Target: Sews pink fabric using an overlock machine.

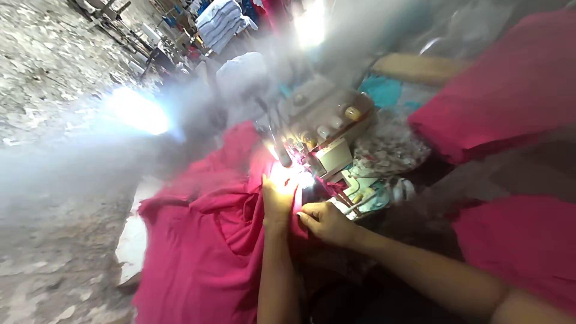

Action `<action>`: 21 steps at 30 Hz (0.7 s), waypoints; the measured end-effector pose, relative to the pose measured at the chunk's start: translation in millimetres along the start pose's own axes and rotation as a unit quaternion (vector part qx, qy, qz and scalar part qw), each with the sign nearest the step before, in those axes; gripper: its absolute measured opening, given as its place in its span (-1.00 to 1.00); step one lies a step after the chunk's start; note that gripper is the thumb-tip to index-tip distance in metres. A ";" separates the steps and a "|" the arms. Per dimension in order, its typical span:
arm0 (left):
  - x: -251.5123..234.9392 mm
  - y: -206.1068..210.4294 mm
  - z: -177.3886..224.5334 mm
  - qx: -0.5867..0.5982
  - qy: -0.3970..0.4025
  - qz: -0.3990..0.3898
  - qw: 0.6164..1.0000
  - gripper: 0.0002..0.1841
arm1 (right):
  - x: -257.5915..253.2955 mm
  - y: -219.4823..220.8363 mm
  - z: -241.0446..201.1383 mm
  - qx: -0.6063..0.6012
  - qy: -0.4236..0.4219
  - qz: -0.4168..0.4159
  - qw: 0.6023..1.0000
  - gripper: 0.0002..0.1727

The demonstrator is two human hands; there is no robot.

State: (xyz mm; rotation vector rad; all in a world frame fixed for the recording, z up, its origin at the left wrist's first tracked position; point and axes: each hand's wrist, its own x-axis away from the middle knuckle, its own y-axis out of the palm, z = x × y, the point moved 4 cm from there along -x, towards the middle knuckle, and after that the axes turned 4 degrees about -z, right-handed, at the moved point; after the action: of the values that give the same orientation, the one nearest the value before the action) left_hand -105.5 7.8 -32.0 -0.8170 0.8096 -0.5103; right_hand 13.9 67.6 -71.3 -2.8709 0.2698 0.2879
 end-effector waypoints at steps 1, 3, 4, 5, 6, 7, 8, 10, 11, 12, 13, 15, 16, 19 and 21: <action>-3.4 -1.1 -4.8 0.002 -0.012 0.016 1.000 -0.92 | -0.2 3.6 -2.3 0.010 -0.024 0.010 1.000 -0.67; -7.3 -2.9 -12.1 0.005 -0.052 0.038 0.998 -0.89 | -0.8 5.8 -3.4 0.024 -0.040 0.025 0.999 -0.67; -6.5 -3.1 -14.3 0.002 -0.070 0.042 0.997 -0.86 | -1.2 4.4 -2.0 0.029 -0.028 0.035 0.999 -0.67; -3.1 -2.3 -15.7 -0.005 -0.076 0.051 0.996 -0.84 | -1.8 2.4 0.3 0.033 -0.011 0.052 0.998 -0.67; 3.1 -0.9 -16.1 -0.016 -0.067 0.070 0.995 -0.85 | -2.5 0.4 2.9 0.034 0.006 0.074 0.997 -0.68; 11.8 1.2 -14.6 -0.029 -0.047 0.098 0.994 -0.86 | -3.3 -1.4 5.3 0.028 0.021 0.091 0.995 -0.67; 22.2 2.8 -8.9 -0.043 -0.037 0.121 0.991 -0.87 | -4.4 -2.7 7.2 0.009 0.032 0.096 0.995 -0.64; 46.1 3.9 14.4 -0.075 -0.059 0.126 0.987 -0.87 | -8.9 -2.6 11.8 -0.049 0.057 0.063 0.995 -0.51; 58.5 4.3 28.5 -0.084 -0.068 0.116 0.987 -0.85 | -11.4 -2.0 14.7 -0.077 0.065 0.033 0.994 -0.48; 70.0 4.7 41.6 -0.085 -0.068 0.105 0.988 -0.85 | -13.8 -2.0 17.2 -0.093 0.065 0.003 0.994 -0.49; 80.4 5.6 51.9 -0.080 -0.051 0.103 0.990 -0.84 | -16.0 -2.9 18.5 -0.096 0.061 -0.015 0.993 -0.53; 98.6 12.3 55.0 -0.034 0.016 0.119 0.992 -0.82 | -17.4 -11.5 24.5 -0.066 0.061 0.010 0.996 -0.59; 105.3 16.7 48.5 0.003 0.049 0.137 0.989 -0.79 | -16.8 -20.0 29.0 -0.040 0.070 0.047 0.996 -0.60; 118.1 25.0 14.2 0.118 -0.008 0.217 0.969 -0.71 | -12.2 -46.1 38.9 0.056 0.086 0.175 0.979 -0.60; 121.1 24.9 -3.8 0.278 -0.199 0.208 0.916 -0.49 | -5.5 -50.7 38.8 0.057 0.090 0.200 0.974 -0.60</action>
State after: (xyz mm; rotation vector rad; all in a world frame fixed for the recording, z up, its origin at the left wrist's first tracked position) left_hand -33.6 -60.8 -105.6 -0.1903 0.4026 -0.1608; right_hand 12.3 126.8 -95.8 -2.7094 0.8744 0.0754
